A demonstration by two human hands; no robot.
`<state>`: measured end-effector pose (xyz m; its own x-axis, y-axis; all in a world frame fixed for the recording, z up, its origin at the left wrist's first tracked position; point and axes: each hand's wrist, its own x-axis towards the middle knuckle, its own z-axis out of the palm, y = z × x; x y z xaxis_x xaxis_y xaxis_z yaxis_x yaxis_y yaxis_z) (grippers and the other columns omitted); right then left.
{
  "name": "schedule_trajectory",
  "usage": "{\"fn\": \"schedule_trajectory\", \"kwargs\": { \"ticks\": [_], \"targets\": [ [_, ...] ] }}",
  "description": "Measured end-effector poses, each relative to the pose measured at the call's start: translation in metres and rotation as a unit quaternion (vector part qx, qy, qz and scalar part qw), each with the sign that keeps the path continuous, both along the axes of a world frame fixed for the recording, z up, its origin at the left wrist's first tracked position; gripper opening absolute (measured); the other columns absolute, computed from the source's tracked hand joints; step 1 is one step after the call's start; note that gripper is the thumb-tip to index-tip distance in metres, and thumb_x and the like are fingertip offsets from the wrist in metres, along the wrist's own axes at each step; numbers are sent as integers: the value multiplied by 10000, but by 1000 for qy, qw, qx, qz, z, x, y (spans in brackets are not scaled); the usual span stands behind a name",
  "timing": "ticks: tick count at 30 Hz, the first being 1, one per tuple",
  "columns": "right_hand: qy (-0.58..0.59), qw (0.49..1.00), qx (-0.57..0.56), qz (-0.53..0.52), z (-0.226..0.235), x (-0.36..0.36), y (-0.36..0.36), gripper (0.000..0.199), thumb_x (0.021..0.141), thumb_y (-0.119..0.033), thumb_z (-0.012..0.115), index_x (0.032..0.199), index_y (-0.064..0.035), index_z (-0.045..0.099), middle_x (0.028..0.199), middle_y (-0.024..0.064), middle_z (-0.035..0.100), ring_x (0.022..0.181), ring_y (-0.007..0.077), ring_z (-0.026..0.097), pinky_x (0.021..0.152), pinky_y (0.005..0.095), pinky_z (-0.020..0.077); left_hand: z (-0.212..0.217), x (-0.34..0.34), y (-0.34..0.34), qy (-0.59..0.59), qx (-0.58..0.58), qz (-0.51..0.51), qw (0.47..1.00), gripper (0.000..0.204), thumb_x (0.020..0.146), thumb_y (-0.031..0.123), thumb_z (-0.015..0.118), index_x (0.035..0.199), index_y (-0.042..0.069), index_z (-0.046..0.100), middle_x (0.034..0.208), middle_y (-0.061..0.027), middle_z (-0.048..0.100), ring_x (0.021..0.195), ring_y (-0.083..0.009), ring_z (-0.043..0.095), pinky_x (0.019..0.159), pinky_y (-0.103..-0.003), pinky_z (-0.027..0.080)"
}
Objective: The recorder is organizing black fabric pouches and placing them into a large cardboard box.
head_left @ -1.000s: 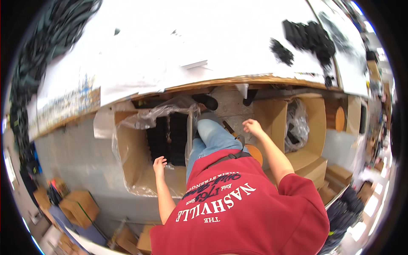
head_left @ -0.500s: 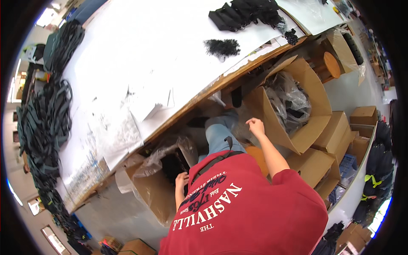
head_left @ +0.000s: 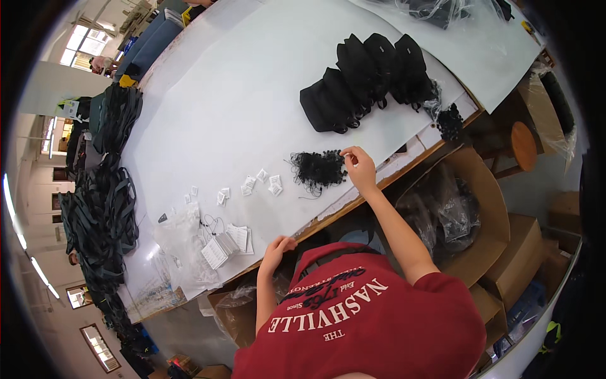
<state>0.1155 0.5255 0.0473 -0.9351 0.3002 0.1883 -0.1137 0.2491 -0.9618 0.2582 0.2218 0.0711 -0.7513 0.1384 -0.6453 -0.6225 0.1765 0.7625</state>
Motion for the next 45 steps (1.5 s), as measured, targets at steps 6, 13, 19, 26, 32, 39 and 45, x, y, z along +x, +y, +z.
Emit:
{"fn": "schedule_trajectory", "kwargs": {
  "ticks": [6, 13, 19, 26, 32, 39, 45],
  "targets": [
    [-100, 989, 109, -15, -4, -68, 19, 89, 784, -99, 566, 853, -134, 610, 704, 36, 534, 592, 211, 534, 557, 345, 431, 25, -172, 102, 63, 69, -83, 992, 299, 940, 276, 451, 1016, 22, 589, 941, -93, 648, 873, -170, 624, 806, -283, 477],
    [-12, 965, 259, 45, -17, -122, 19, 158, 779, -91, 578, 916, -147, 633, 764, 58, 469, 637, 227, 529, 572, 341, 429, -12, -292, 155, 316, -209, -16, 925, 252, 837, 127, 516, 1071, 101, 603, 935, -110, 586, 791, -243, 587, 743, -336, 463],
    [-48, 959, 248, 128, -31, -135, 37, 180, 742, -46, 550, 890, -127, 610, 810, 71, 474, 658, 238, 535, 600, 344, 442, -29, -278, 188, 369, -271, -133, 879, 557, 726, -75, 449, 1207, 174, 574, 965, -151, 484, 918, -327, 505, 832, -384, 440],
    [-80, 964, 228, 110, -9, -137, 29, 379, 734, -29, 534, 1100, -126, 541, 874, 93, 492, 727, 245, 537, 642, 350, 449, -27, -266, 178, 339, -280, -138, 887, 604, 684, -105, 434, 1183, 193, 600, 996, -147, 459, 906, -320, 507, 808, -380, 451],
    [-91, 961, 233, 119, -17, -139, 38, 390, 744, -61, 545, 1131, -40, 501, 942, 99, 518, 897, 277, 518, 777, 369, 436, -41, -270, 159, 201, -140, -265, 933, 595, 670, -114, 413, 1165, 169, 582, 1008, -137, 452, 888, -300, 514, 788, -378, 452],
    [-76, 955, 276, 83, -23, -141, 33, 312, 748, -107, 594, 1048, -40, 535, 1054, 102, 543, 993, 289, 510, 847, 366, 429, -48, -303, 179, 391, -295, 3, 872, 413, 783, -2, 523, 1186, 85, 514, 1021, -161, 483, 855, -293, 541, 780, -360, 444],
    [-72, 977, 186, 81, -20, -147, 29, 231, 810, -107, 615, 1001, -16, 525, 995, 80, 596, 897, 268, 584, 813, 334, 458, -63, -328, 172, 198, -117, 83, 970, 407, 756, 210, 684, 1032, -41, 520, 888, -152, 607, 756, -244, 573, 702, -329, 458]
  ]
}}
